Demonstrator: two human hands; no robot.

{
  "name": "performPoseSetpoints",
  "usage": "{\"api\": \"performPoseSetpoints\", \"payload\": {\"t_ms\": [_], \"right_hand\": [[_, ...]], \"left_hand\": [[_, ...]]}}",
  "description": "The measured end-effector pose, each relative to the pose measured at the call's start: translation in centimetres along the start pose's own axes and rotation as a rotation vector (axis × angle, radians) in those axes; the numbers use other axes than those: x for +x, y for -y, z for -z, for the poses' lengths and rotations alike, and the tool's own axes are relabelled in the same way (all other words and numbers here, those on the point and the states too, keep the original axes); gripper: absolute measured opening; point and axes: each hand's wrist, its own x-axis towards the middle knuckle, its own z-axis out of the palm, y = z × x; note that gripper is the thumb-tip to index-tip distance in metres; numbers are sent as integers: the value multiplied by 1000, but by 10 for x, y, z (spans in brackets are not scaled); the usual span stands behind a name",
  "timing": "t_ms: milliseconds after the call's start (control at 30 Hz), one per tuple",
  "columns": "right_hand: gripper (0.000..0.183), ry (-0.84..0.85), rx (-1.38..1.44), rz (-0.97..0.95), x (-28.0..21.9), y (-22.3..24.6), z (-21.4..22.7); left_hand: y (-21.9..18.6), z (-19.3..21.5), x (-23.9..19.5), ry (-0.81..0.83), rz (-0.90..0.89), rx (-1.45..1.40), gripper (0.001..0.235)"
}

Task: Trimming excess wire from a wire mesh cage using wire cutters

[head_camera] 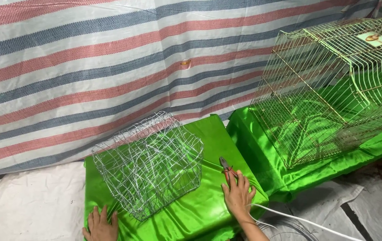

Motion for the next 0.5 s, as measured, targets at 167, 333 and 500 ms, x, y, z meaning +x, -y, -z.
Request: {"api": "performPoseSetpoints", "payload": {"t_ms": [167,333,500], "right_hand": [[63,-3,4,6,0,2,4],[62,-70,10,8,2,-4,-13],[63,-41,-10,-10,2,-2,-8]], "left_hand": [[-4,13,0,9,0,-21,65],[-5,20,-1,123,2,-8,70],[-7,19,-1,75,10,-18,67]]}}
